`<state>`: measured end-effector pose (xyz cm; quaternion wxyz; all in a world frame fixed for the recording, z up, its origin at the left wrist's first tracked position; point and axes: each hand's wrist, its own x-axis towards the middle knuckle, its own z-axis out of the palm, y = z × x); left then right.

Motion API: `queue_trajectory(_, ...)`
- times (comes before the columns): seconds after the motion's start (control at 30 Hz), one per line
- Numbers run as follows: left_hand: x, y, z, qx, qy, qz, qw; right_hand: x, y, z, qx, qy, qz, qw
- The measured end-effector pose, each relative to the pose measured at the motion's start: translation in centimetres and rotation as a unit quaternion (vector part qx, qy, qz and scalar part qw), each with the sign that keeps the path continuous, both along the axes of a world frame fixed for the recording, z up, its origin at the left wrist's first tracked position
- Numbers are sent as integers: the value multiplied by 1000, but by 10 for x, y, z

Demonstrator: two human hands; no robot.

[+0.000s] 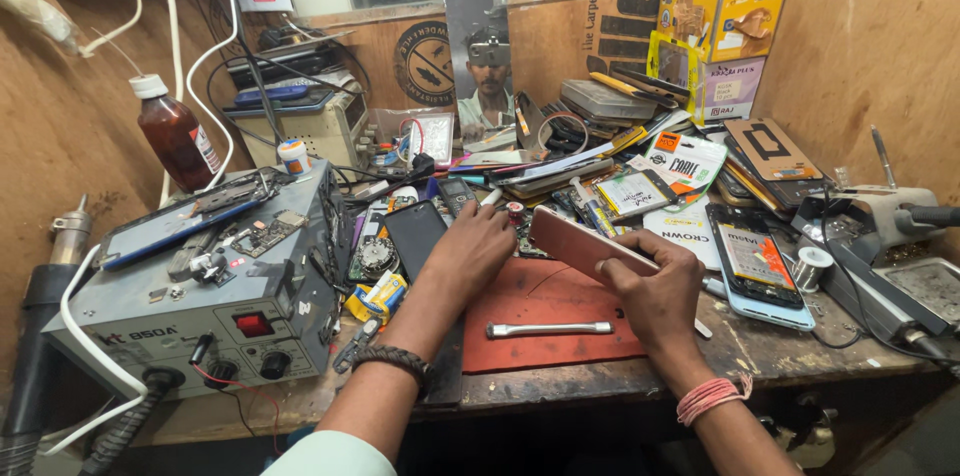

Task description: The person uses a metal prying tool to carefully separate the screen assembly from the frame of a white smartphone. They work along the edges of the device, lifting the screen slightly to detach it from the body.

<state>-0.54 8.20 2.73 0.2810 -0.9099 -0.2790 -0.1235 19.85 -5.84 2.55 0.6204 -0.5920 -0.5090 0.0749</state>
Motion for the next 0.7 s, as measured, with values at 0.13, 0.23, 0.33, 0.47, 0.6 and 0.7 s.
queue_trajectory(0.13,-1,-5,1,51,50,13,997,0,1,0,-3,-5,-6,1000)
queue_trajectory(0.23,-2,-6,1,60,55,10,997,0,1,-1,-3,-9,-10,1000)
queue_trajectory(0.33,-2,-6,1,78,54,3,995,1,2,-1,-8,-1,-10,1000)
queue_trajectory(0.47,-3,-7,6,108,70,-18,991,0,4,-2,-6,-9,-14,1000)
queue_trajectory(0.6,-6,-11,17,157,87,5,984,1,3,-2,2,-17,-17,1000)
queue_trajectory(0.7,-13,-13,25,59,39,62,996,1,3,-2,-7,-7,-16,1000)
